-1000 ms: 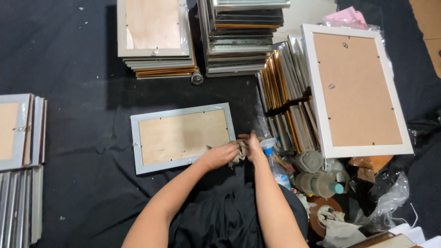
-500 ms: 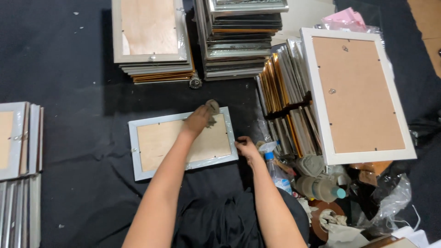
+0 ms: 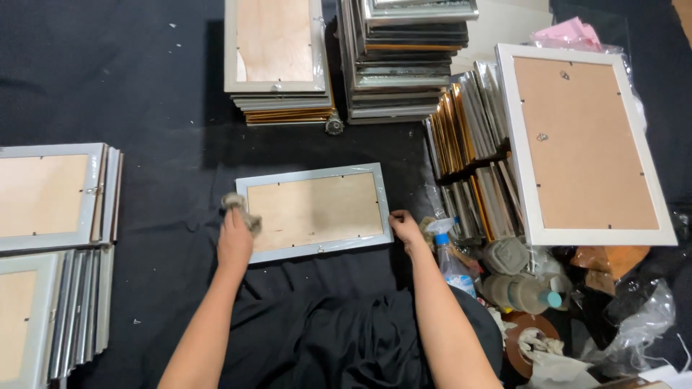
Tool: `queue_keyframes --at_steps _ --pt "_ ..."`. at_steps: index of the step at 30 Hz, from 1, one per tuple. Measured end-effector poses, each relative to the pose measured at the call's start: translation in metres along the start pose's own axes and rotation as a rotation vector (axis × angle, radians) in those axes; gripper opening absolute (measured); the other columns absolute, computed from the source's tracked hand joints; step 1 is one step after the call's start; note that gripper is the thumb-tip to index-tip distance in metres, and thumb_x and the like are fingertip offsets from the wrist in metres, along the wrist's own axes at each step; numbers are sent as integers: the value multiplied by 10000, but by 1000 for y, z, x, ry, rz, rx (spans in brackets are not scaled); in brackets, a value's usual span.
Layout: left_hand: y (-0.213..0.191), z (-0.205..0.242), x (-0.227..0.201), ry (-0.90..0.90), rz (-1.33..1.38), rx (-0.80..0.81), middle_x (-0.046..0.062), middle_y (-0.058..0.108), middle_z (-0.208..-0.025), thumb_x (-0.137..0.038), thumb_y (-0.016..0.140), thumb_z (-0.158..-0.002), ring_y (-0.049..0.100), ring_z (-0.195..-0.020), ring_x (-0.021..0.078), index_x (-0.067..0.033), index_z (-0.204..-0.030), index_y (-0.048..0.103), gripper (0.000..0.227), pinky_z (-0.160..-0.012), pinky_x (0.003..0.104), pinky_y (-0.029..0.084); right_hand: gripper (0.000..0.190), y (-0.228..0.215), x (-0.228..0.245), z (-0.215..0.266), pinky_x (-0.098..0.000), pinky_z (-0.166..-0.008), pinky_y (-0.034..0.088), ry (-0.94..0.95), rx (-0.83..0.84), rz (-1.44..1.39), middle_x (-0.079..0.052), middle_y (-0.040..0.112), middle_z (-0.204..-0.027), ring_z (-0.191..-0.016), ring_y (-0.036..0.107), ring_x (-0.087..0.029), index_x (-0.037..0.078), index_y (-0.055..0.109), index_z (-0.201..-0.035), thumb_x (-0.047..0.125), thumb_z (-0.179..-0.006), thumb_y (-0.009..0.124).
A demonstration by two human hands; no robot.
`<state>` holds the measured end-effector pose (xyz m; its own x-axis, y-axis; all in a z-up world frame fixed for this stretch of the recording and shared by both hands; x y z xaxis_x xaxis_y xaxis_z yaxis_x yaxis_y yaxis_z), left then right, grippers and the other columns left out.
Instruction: Cleaning the back of multiple picture frames using a cloth in a workshop setting.
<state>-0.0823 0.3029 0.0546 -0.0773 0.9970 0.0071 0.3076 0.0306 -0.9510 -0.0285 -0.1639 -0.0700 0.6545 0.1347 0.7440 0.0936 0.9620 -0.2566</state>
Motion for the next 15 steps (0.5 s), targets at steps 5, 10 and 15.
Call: queue_keyframes --at_steps 5,10,15 --pt "7 71 -3 -109 -17 207 185 585 -1220 -70 472 -925 732 -813 348 -16 -1484 444 562 -657 379 665 420 -1 -3 -1 -407 -788 591 -43 -31 118 -134 694 -1033 -980 683 -261 107 662 -1274 321 -920 737" --pt "-12 46 -18 -91 106 212 251 513 -1198 29 541 -900 702 -833 409 68 -1466 413 582 -672 448 641 366 0 17 16 -486 -898 549 -84 -16 248 -194 705 -1165 -1136 662 -356 82 645 -1303 271 -990 642" --pt "-23 37 -53 -50 -124 -38 245 573 -1322 -26 423 -1005 605 -1121 348 45 -1356 559 383 -849 409 539 325 11 26 37 -491 -943 533 -64 -69 287 -175 684 -1238 -1202 637 -350 123 608 -1325 272 -1043 545"
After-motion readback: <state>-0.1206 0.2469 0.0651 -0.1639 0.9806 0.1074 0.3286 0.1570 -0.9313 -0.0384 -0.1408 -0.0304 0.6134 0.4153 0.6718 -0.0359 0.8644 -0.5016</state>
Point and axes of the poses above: each hand's wrist, its own z-axis away from the middle knuckle, its own y-axis out of the palm, x = y × z, the point moved 2 cm from there along -z, towards the middle knuckle
